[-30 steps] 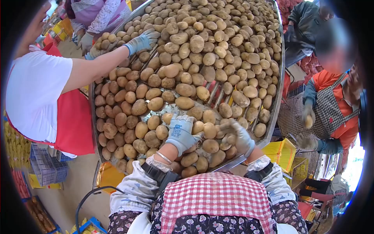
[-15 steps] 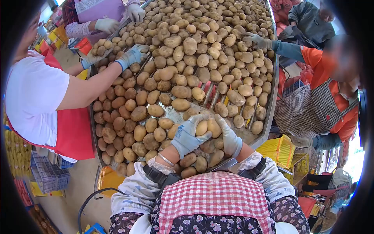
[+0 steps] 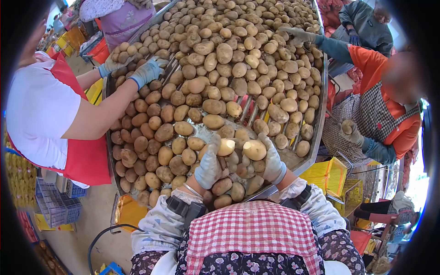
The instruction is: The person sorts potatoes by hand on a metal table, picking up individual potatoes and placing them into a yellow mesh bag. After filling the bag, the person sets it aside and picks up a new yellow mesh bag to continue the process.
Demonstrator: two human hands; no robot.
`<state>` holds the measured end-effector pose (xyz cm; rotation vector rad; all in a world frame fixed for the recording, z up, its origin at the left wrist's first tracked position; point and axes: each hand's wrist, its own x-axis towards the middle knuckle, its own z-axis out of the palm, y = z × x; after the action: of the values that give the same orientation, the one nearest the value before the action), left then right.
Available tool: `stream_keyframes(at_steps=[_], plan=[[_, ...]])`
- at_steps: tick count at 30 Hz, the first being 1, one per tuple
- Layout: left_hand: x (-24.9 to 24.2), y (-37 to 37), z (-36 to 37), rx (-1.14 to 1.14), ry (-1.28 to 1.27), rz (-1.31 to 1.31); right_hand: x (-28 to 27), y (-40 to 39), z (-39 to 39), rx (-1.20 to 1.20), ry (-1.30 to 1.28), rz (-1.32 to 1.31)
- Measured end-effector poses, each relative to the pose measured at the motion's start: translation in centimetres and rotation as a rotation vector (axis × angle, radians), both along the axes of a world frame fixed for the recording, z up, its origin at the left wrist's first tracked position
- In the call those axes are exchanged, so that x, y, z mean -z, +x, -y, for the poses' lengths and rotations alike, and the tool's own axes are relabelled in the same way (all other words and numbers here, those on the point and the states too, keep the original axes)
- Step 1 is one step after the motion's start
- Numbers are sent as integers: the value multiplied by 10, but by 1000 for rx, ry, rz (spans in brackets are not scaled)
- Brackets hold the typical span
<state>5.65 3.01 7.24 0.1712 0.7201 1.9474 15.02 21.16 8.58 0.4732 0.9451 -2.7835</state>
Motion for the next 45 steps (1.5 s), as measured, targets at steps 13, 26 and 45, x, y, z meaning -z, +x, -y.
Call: stream_keyframes(at_steps=[13, 26, 45], plan=[[-4, -5, -8, -47, 87, 45, -8, -6, -4, 192, -45, 262], [16, 9, 1, -101, -111, -169, -13, 11, 5, -42, 284, 310], [43, 63, 86, -63, -1350, -1977, 0, 38, -48, -49, -128, 171]])
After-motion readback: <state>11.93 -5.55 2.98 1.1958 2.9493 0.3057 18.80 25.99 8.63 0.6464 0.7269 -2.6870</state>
